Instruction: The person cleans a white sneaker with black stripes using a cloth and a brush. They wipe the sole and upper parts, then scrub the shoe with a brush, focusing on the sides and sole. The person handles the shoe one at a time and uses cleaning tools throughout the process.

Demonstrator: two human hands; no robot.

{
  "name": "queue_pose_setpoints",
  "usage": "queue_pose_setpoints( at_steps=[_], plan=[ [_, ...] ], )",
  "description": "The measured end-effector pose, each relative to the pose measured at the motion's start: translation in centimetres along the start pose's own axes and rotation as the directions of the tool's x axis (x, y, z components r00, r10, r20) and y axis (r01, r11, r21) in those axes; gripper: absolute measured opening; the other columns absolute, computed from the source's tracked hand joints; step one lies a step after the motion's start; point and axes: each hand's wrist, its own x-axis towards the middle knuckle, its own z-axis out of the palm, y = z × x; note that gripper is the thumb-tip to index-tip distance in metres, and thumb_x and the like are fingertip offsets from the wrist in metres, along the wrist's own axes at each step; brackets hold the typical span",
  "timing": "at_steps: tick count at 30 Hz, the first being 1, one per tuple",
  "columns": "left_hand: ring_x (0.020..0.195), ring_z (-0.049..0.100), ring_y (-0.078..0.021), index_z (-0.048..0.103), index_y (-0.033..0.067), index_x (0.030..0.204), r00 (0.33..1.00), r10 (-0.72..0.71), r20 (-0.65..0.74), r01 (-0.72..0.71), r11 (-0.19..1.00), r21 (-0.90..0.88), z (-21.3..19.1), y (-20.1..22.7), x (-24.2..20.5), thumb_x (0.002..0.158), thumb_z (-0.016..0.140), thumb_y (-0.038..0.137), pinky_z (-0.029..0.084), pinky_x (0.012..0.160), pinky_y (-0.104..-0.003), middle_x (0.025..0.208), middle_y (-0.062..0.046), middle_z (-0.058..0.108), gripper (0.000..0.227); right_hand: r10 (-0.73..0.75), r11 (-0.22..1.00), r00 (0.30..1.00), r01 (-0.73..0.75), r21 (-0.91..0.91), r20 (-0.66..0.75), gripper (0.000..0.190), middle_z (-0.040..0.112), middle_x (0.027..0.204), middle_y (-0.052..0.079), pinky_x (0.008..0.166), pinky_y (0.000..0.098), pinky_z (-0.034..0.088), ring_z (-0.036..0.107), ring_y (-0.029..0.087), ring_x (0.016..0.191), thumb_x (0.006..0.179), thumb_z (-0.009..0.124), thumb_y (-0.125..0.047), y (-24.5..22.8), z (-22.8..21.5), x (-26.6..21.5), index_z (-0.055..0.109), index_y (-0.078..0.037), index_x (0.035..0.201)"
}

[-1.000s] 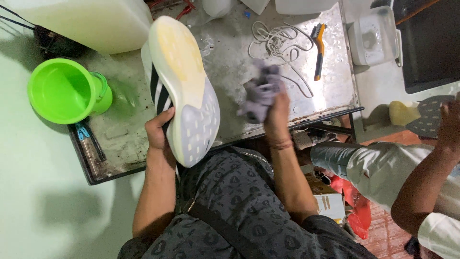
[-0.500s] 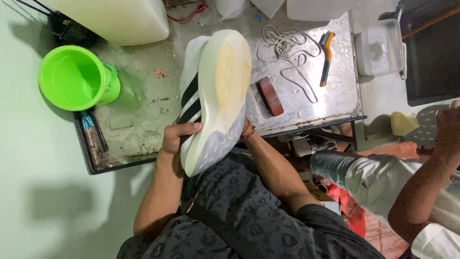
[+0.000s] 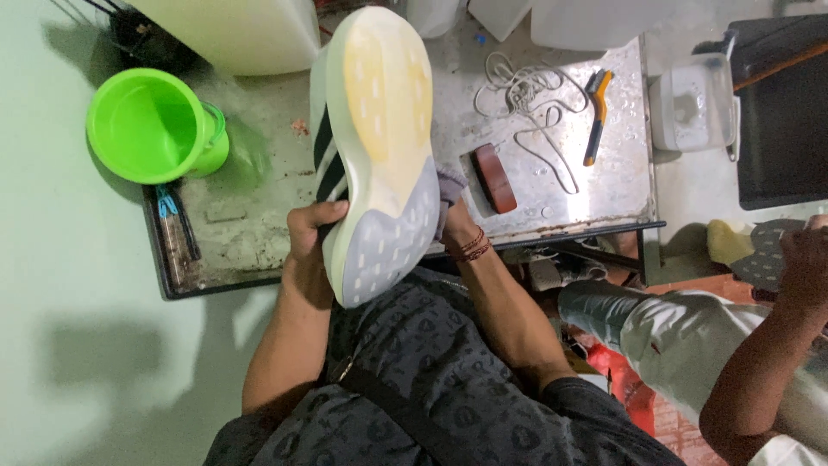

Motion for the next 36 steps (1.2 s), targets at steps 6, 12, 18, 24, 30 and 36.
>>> queue_pose_setpoints(
  at_steps=[6,12,18,24,30,36],
  plan=[
    [0.094,0.074,-0.0377,0.069,-0.0061,0.115,0.998,-0.020,-0.054,0.016,0.997,-0.082,2.7,-1.4,-1.1,0.079,0.063,0.013,0.047,0.103,-0.057,0.106,-0.027,0.075,0.041,0.028,0.988,0.999,-0.031,-0.152,-0.024,0.043,0.060,0.124,0.037,0.111,0.0570,0.036,0.055,0.051,0.124,0.105,0.039,-0.018,-0.6,-0.6,-0.5,0.060,0.013,0.126],
    [0.096,0.074,-0.0430,0.068,-0.0033,0.120,0.979,0.189,-0.075,-0.188,0.982,0.020,-1.3,2.4,-1.6,0.073,0.064,0.013,0.052,0.098,-0.065,0.108,-0.029,0.073,0.050,0.199,0.948,0.979,-0.182,0.262,-0.041,0.045,0.060,0.099,0.006,0.093,0.0408,0.049,0.060,0.025,0.098,0.085,0.066,-0.047,3.9,-8.3,8.2,0.069,-0.008,0.107],
    [0.100,0.073,-0.0410,0.067,-0.0024,0.123,0.979,0.185,-0.080,-0.186,0.983,0.004,-3.2,2.1,-1.7,0.080,0.062,0.016,0.050,0.102,-0.062,0.110,-0.027,0.073,0.047,-0.057,0.951,0.997,0.041,0.307,0.045,0.032,0.074,0.111,0.015,0.081,0.0384,0.061,0.075,0.025,0.098,0.090,0.074,-0.003,-7.5,-15.0,4.0,0.070,-0.006,0.121],
    [0.102,0.070,-0.0426,0.065,-0.0035,0.127,0.999,0.044,-0.028,-0.045,0.999,-0.031,-2.0,-0.1,-0.5,0.081,0.060,0.017,0.044,0.105,-0.065,0.116,-0.029,0.071,0.051,0.237,0.707,0.963,-0.260,0.658,0.126,0.024,0.064,0.071,-0.002,0.052,0.0233,0.051,0.062,0.008,0.057,0.090,0.074,-0.034,-13.9,-12.8,0.2,0.070,-0.011,0.095],
    [0.104,0.069,-0.0379,0.065,-0.0052,0.125,0.997,-0.078,0.002,0.078,0.994,-0.082,-2.1,-1.1,-0.6,0.085,0.059,0.017,0.043,0.109,-0.062,0.117,-0.029,0.071,0.046,0.319,0.482,0.947,-0.135,0.866,-0.030,0.047,0.072,0.102,0.009,0.100,0.0499,0.053,0.068,0.031,0.102,0.080,0.080,-0.047,-5.2,-12.9,1.2,0.070,-0.012,0.109],
    [0.114,0.066,-0.0372,0.060,-0.0116,0.131,0.960,-0.153,0.234,0.194,0.967,-0.163,4.0,0.1,-1.8,0.088,0.058,0.014,0.034,0.114,-0.067,0.126,-0.028,0.068,0.050,0.115,0.584,0.951,-0.298,0.755,0.286,0.082,0.053,0.147,0.022,0.118,0.0603,0.036,0.054,0.041,0.135,0.091,0.065,-0.067,-1.9,-9.5,2.5,0.050,-0.008,0.146]
  ],
)
